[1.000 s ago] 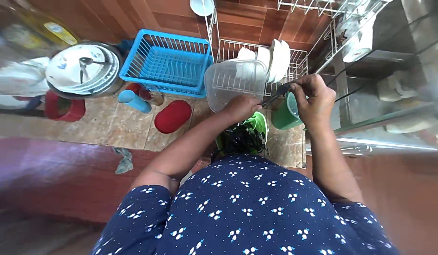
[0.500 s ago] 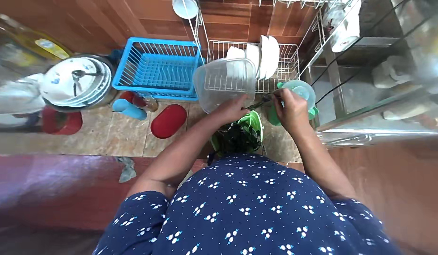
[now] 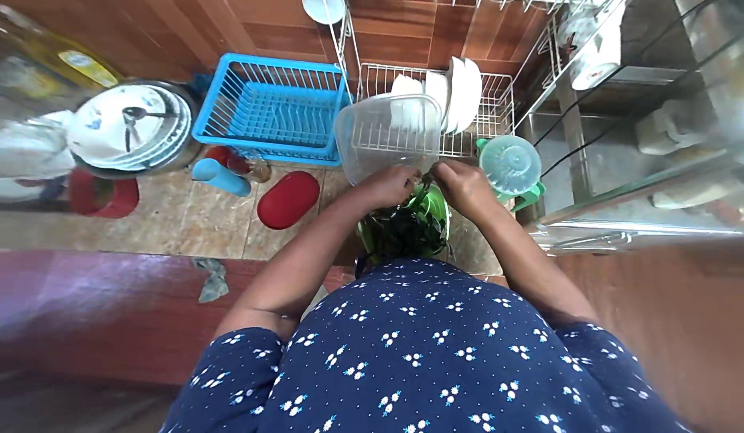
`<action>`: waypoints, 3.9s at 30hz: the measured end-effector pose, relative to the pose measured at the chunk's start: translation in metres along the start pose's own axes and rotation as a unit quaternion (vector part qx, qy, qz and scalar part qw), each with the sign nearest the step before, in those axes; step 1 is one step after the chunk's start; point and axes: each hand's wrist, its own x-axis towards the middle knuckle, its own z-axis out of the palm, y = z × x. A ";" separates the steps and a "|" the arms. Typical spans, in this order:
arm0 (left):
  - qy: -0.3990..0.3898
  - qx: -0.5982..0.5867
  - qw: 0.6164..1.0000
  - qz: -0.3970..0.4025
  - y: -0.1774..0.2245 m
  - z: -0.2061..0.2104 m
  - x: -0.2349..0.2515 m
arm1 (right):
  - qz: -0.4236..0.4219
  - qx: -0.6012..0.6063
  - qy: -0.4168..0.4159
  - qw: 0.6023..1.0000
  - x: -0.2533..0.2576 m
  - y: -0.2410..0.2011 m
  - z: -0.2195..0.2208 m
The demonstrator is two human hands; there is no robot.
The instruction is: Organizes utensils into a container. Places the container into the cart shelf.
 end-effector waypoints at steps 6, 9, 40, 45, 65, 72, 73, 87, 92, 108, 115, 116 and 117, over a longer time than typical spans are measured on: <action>0.023 0.019 0.999 0.014 -0.013 -0.017 -0.022 | -0.010 -0.042 0.001 0.999 0.020 -0.018 -0.044; 0.070 0.045 0.995 0.048 -0.025 -0.015 -0.033 | -0.026 -0.055 0.024 0.998 0.024 -0.014 -0.044; 0.225 0.165 0.960 0.024 -0.046 0.051 -0.092 | -0.095 0.101 -0.218 0.966 0.022 -0.017 0.047; 0.164 0.191 0.968 -0.013 -0.039 0.032 -0.062 | -0.061 0.140 -0.201 0.968 0.021 -0.011 0.032; 0.153 0.234 0.960 0.013 -0.042 0.029 -0.060 | -0.083 0.048 -0.171 0.981 0.018 -0.039 0.031; 0.226 0.246 0.940 0.064 -0.057 0.037 -0.071 | -0.085 0.017 -0.207 0.974 0.028 -0.049 0.055; 0.236 0.243 0.938 0.076 -0.061 0.038 -0.072 | -0.079 0.009 -0.206 0.975 0.029 -0.051 0.058; 0.369 0.144 0.900 0.181 -0.033 -0.020 -0.078 | -0.020 0.071 -0.055 0.996 0.046 -0.049 0.020; 0.305 0.076 0.943 0.112 -0.047 -0.008 -0.070 | 0.077 0.085 0.035 0.993 0.046 -0.025 -0.068; -0.013 0.090 0.995 0.050 -0.004 0.014 0.006 | 0.082 0.009 0.046 0.995 0.010 0.013 -0.043; 0.022 0.091 0.992 0.081 -0.009 0.018 -0.005 | 0.061 0.011 0.081 0.995 0.011 0.011 -0.050; 0.033 0.091 0.991 0.092 -0.010 0.019 -0.005 | 0.066 0.017 0.071 0.995 0.011 0.012 -0.045; 0.039 0.091 0.990 0.098 -0.011 0.019 -0.004 | 0.074 0.024 0.058 0.995 0.011 0.012 -0.039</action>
